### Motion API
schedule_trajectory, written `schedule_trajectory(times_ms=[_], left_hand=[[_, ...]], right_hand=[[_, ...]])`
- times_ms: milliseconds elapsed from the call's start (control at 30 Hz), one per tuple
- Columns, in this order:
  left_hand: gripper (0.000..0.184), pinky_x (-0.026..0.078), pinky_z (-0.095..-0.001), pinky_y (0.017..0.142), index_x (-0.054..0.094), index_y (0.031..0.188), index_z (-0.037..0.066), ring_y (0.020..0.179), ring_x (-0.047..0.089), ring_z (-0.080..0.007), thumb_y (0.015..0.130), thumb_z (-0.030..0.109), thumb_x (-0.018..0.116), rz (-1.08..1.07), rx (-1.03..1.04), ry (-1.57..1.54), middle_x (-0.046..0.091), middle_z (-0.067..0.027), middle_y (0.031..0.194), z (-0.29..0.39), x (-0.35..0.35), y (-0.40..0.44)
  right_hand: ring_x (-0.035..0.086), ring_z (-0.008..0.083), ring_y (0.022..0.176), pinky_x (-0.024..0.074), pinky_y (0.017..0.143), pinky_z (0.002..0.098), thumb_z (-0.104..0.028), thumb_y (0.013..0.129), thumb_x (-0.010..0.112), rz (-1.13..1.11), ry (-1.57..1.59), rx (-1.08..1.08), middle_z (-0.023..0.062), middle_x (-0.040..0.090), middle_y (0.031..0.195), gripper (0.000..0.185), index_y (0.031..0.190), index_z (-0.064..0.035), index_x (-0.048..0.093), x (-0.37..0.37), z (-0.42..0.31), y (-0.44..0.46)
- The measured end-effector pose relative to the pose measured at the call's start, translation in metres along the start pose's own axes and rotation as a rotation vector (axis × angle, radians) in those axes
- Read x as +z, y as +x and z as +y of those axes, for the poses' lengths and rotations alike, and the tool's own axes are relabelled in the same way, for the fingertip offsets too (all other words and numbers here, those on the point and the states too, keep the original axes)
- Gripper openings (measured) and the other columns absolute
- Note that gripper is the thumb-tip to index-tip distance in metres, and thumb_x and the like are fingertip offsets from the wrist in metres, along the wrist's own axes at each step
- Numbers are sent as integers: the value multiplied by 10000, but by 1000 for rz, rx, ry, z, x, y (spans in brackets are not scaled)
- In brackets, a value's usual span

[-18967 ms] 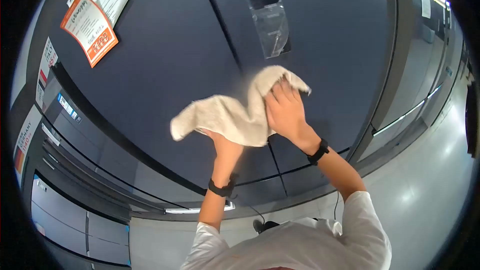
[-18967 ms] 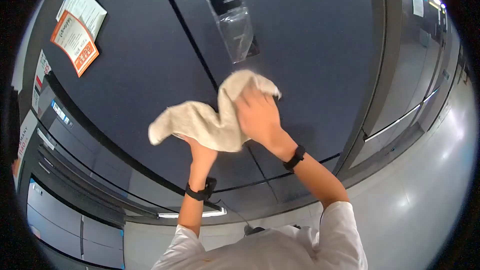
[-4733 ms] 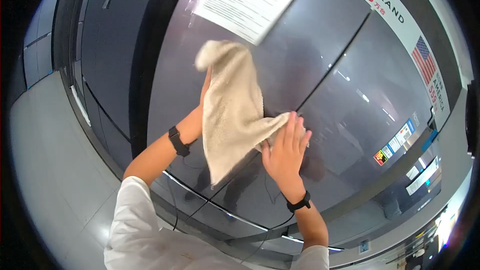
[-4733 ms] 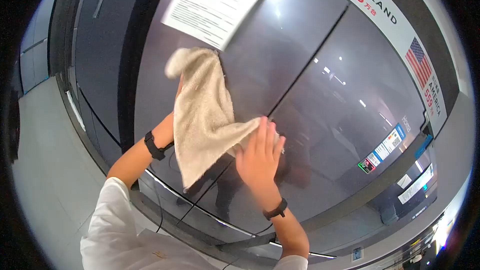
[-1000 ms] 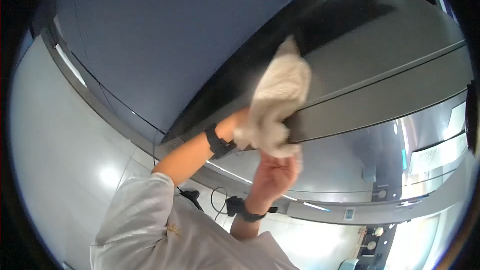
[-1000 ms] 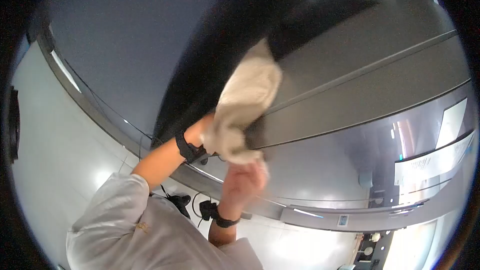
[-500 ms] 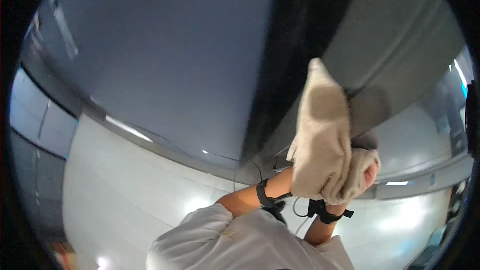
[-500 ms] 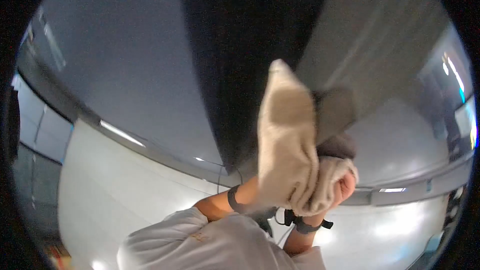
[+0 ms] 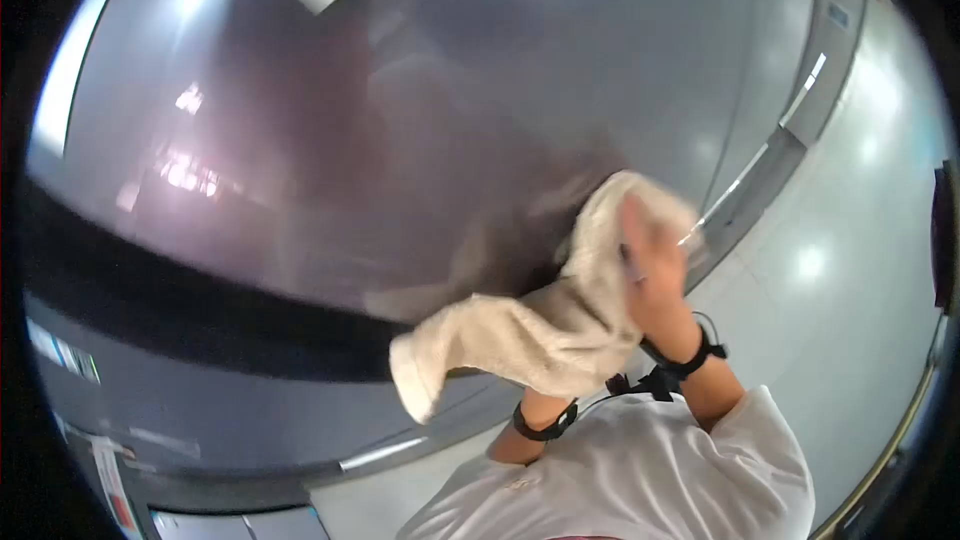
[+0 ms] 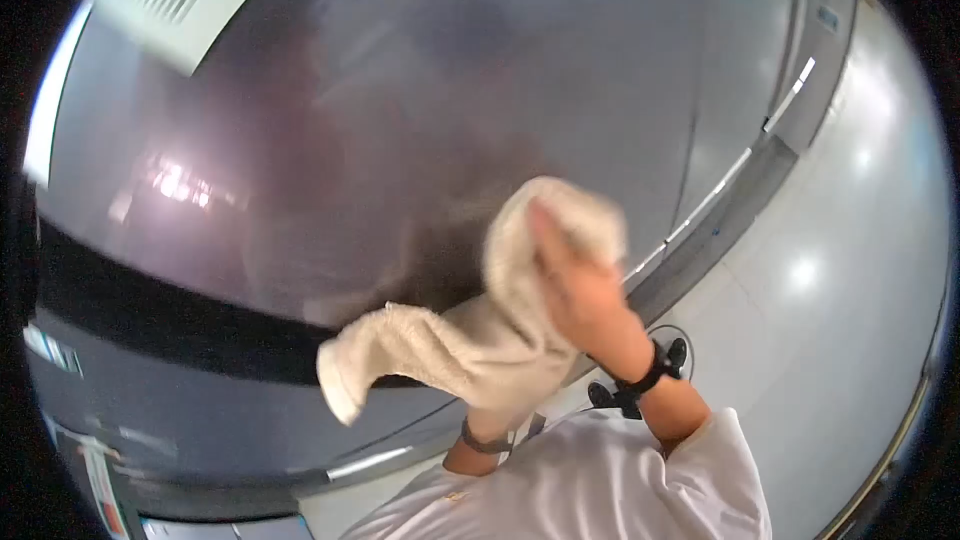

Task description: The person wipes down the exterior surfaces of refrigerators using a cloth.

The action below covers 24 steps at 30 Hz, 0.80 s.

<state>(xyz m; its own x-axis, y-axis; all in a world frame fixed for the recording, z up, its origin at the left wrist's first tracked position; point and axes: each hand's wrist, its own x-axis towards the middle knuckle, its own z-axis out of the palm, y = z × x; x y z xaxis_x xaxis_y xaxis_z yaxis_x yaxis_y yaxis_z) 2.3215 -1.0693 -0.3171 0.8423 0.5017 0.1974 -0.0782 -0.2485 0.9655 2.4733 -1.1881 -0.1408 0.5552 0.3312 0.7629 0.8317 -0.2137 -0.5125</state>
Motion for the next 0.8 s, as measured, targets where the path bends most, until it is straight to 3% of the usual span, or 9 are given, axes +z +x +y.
schedule_trajectory(times_ms=[100,267,333,433,467,533,633,733,800], left_hand=[[706,394,-432,1090,356,1449,41,1308,458,-301,888,236,738,-5,-28,3,413,-164,1460,-1,3,4],[733,385,-436,1099,337,1465,40,1324,446,-306,886,238,740,-59,14,20,396,-167,1480,15,59,38],[744,382,-438,1102,329,1472,40,1331,441,-308,885,239,741,-67,39,16,389,-168,1488,23,90,57],[760,377,-440,1107,318,1482,39,1340,433,-311,885,240,742,-62,81,16,379,-170,1500,40,130,88],[765,375,-441,1109,315,1485,39,1343,431,-312,884,241,743,-51,94,11,375,-171,1504,44,143,96],[776,372,-443,1113,307,1492,39,1350,426,-314,884,241,744,-18,114,-17,369,-172,1512,49,169,114],[792,367,-445,1118,296,1502,39,1359,419,-317,883,243,745,24,162,-94,358,-174,1524,47,220,146],[870,338,-456,1141,255,1518,34,1388,387,-326,851,223,781,-5,165,-209,317,-178,1552,52,265,169],[817,359,-457,1124,270,1500,23,1331,441,-325,859,162,757,-23,485,481,393,-182,1497,87,294,194]], right_hand=[[529,404,1266,372,1112,527,-93,727,765,8,40,-85,204,608,1280,732,1415,-30,519,39,33,-32],[536,421,1228,413,1059,527,-222,802,756,197,53,215,253,516,1371,780,1464,1,408,-6,103,22],[537,430,1184,443,1019,493,-225,850,722,219,42,161,263,507,1370,838,1535,-17,288,-36,131,51],[500,436,1259,416,1067,491,-67,932,568,404,122,58,250,487,1402,669,1538,-33,286,-46,139,82],[482,441,1281,392,1091,498,-29,938,524,245,234,163,256,462,1424,640,1532,-19,287,-50,147,76],[444,460,1318,363,1120,508,-83,946,516,117,-109,53,284,423,1451,602,1500,39,311,-52,179,51],[479,461,1294,377,1101,521,-205,928,575,161,-86,201,281,499,1391,632,1454,73,360,-81,234,26],[543,428,1231,456,1025,453,-345,916,608,83,123,390,284,495,1374,693,1442,48,385,-108,300,38],[550,418,1213,487,991,414,-341,935,595,-32,531,559,295,453,1391,717,1488,18,313,-145,323,66]])
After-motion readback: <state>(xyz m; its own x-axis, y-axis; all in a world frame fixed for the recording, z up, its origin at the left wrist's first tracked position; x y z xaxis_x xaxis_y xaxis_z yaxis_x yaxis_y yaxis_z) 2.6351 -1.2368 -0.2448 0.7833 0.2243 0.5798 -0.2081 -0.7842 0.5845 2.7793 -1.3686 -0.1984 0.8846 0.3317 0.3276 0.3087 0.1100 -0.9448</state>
